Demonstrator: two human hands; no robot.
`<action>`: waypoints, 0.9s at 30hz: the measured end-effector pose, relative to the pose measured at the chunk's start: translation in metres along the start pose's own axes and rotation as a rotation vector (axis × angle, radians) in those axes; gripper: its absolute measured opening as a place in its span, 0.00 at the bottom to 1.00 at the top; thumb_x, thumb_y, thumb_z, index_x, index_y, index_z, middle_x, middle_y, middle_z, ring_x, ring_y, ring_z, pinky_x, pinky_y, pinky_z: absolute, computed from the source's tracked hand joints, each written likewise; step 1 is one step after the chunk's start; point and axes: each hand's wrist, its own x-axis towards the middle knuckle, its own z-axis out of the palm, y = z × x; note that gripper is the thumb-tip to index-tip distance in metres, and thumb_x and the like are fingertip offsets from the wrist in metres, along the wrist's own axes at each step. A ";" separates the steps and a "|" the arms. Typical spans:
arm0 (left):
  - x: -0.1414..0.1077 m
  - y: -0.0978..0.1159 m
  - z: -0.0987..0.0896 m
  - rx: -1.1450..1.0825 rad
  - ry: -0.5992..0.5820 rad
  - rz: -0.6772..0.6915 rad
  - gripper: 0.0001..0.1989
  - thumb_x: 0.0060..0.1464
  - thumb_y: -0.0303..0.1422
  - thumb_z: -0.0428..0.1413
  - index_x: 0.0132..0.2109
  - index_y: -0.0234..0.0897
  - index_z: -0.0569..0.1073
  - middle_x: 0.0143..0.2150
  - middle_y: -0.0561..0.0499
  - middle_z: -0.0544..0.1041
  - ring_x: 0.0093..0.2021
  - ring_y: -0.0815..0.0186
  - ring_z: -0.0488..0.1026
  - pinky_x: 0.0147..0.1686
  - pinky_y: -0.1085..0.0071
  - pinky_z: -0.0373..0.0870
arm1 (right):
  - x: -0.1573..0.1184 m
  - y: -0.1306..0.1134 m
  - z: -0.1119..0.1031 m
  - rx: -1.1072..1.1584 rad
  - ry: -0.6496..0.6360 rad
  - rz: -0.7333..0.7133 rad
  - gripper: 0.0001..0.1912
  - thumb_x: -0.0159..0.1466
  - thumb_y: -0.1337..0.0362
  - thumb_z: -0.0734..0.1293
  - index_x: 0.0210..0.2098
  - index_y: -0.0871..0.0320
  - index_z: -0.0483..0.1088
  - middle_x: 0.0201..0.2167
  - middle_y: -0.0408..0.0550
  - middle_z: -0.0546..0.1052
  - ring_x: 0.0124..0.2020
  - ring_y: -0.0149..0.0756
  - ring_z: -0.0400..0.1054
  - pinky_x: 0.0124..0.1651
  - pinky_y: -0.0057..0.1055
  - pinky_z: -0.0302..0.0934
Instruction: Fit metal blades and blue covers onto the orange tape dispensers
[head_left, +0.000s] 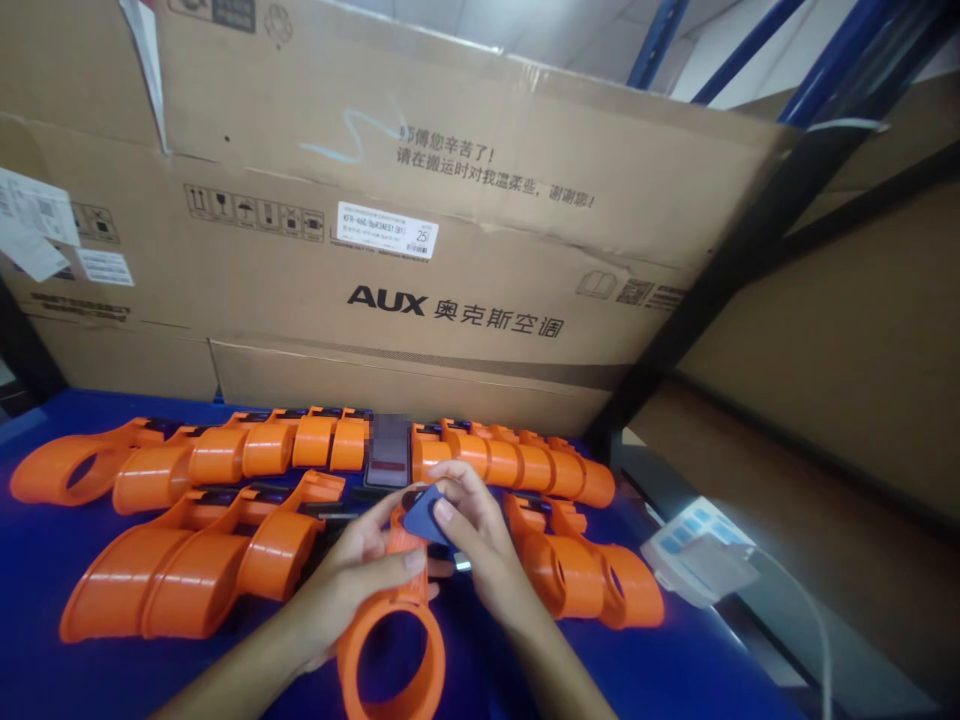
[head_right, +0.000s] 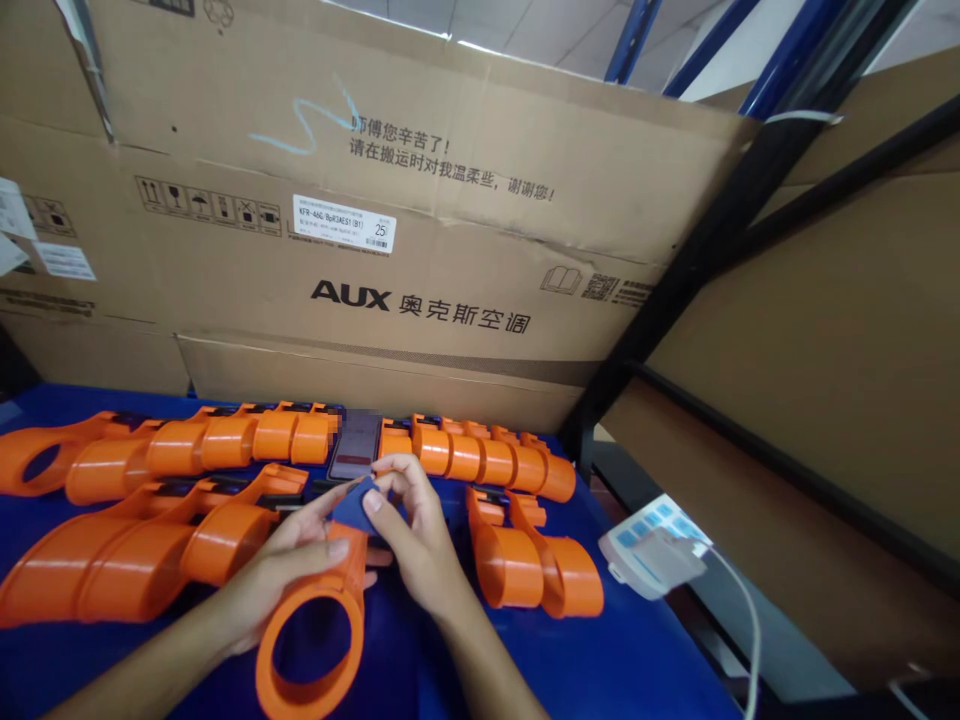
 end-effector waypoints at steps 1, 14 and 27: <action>0.000 -0.001 -0.001 0.014 -0.013 0.010 0.33 0.56 0.33 0.70 0.67 0.41 0.70 0.55 0.39 0.83 0.49 0.48 0.85 0.47 0.58 0.81 | 0.000 0.001 0.000 -0.041 0.019 -0.002 0.20 0.68 0.48 0.72 0.53 0.50 0.68 0.40 0.45 0.74 0.42 0.40 0.70 0.46 0.34 0.64; 0.006 0.009 0.004 0.176 0.116 0.093 0.23 0.57 0.38 0.68 0.58 0.38 0.81 0.55 0.39 0.84 0.48 0.47 0.84 0.38 0.62 0.83 | 0.001 0.002 0.010 -0.093 0.013 -0.010 0.19 0.68 0.48 0.72 0.45 0.51 0.62 0.37 0.42 0.72 0.36 0.35 0.67 0.39 0.30 0.64; 0.000 0.028 -0.017 -0.178 0.075 0.082 0.45 0.57 0.61 0.59 0.67 0.29 0.71 0.39 0.36 0.87 0.32 0.50 0.85 0.31 0.62 0.79 | -0.004 0.002 0.000 -0.763 -0.159 -0.115 0.07 0.67 0.63 0.71 0.45 0.51 0.74 0.41 0.46 0.79 0.43 0.44 0.70 0.50 0.40 0.65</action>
